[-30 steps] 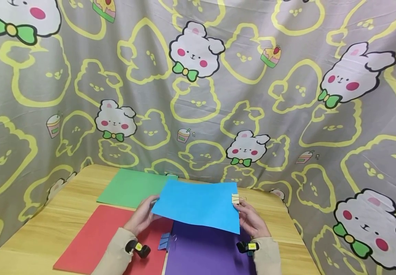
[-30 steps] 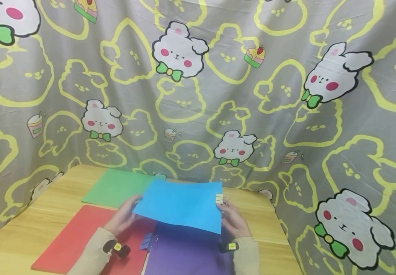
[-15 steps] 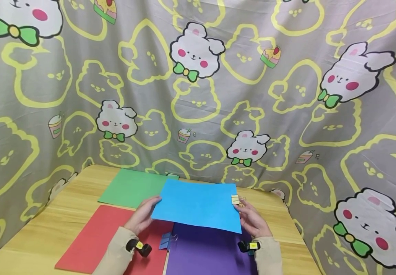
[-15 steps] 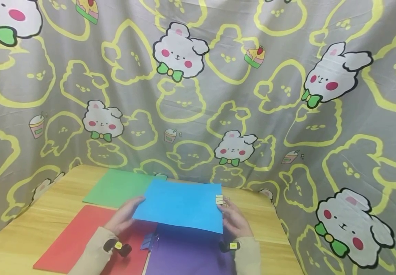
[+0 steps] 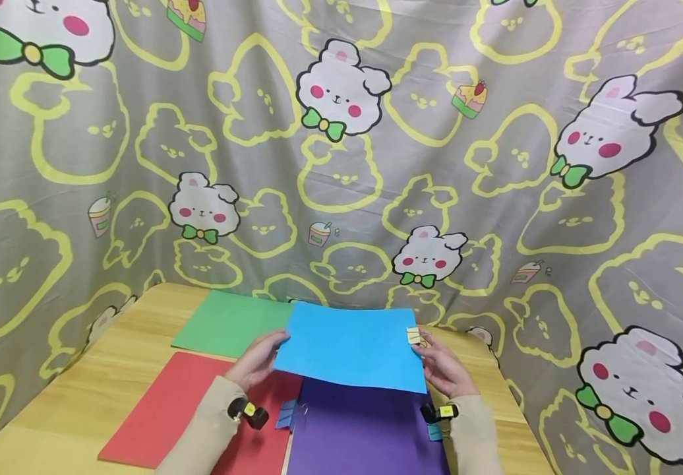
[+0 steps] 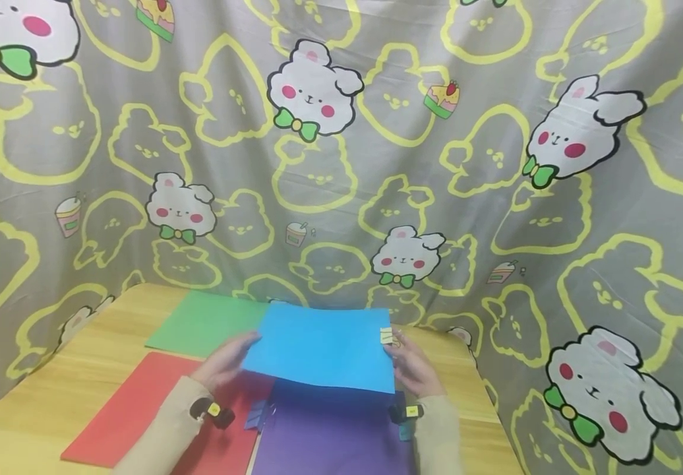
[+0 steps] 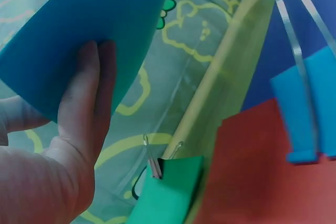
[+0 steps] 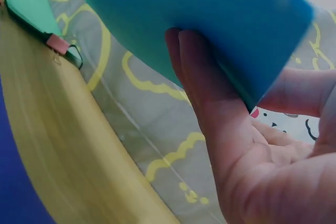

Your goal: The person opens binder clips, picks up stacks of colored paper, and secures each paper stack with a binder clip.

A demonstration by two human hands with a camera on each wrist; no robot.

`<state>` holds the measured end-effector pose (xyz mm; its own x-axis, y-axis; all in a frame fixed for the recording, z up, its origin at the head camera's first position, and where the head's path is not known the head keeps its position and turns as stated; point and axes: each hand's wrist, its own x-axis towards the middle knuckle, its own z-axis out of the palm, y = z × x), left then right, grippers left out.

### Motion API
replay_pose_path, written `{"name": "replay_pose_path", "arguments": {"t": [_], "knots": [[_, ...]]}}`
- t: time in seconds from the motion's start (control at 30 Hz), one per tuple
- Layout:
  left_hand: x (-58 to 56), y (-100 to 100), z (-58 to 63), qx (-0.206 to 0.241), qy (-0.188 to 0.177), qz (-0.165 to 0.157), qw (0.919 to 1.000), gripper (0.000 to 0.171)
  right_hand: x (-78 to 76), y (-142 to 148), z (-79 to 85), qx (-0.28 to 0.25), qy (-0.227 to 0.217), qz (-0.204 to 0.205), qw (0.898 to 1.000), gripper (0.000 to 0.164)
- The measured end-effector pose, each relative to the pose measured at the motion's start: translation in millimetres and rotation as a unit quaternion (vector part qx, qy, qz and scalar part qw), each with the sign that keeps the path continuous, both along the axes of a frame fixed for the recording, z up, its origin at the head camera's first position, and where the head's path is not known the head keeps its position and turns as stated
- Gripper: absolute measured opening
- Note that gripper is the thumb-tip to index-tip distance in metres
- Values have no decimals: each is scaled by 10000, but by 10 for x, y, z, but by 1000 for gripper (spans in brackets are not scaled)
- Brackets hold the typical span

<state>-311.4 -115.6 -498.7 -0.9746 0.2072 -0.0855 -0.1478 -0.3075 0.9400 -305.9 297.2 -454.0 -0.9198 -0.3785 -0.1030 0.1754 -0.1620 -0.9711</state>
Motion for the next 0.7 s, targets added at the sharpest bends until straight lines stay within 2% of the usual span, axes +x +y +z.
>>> {"name": "replay_pose_path", "arguments": {"t": [0.17, 0.23, 0.3, 0.47, 0.63, 0.7], "knots": [[-141, 58, 113, -284, -60, -23, 9996, 29, -88, 65, 80, 254, 26, -204, 9995, 74], [-179, 68, 152, -371, -13, -186, 9991, 14, -116, 85, 96, 343, -10, -368, 9987, 75], [-209, 73, 179, -416, 71, -382, 9984, 10, -141, 101, 99, 421, -67, -480, 9979, 75], [-272, 96, 210, -633, 67, -459, 9969, 14, -203, 122, 69, 462, -204, -598, 9969, 74], [-318, 163, 252, -957, 46, -613, 9935, 53, -258, 148, 33, 653, -147, -634, 9957, 73], [-335, 194, 270, -1080, 32, -683, 9918, 57, -278, 170, 17, 647, -140, -611, 9959, 72]]}}
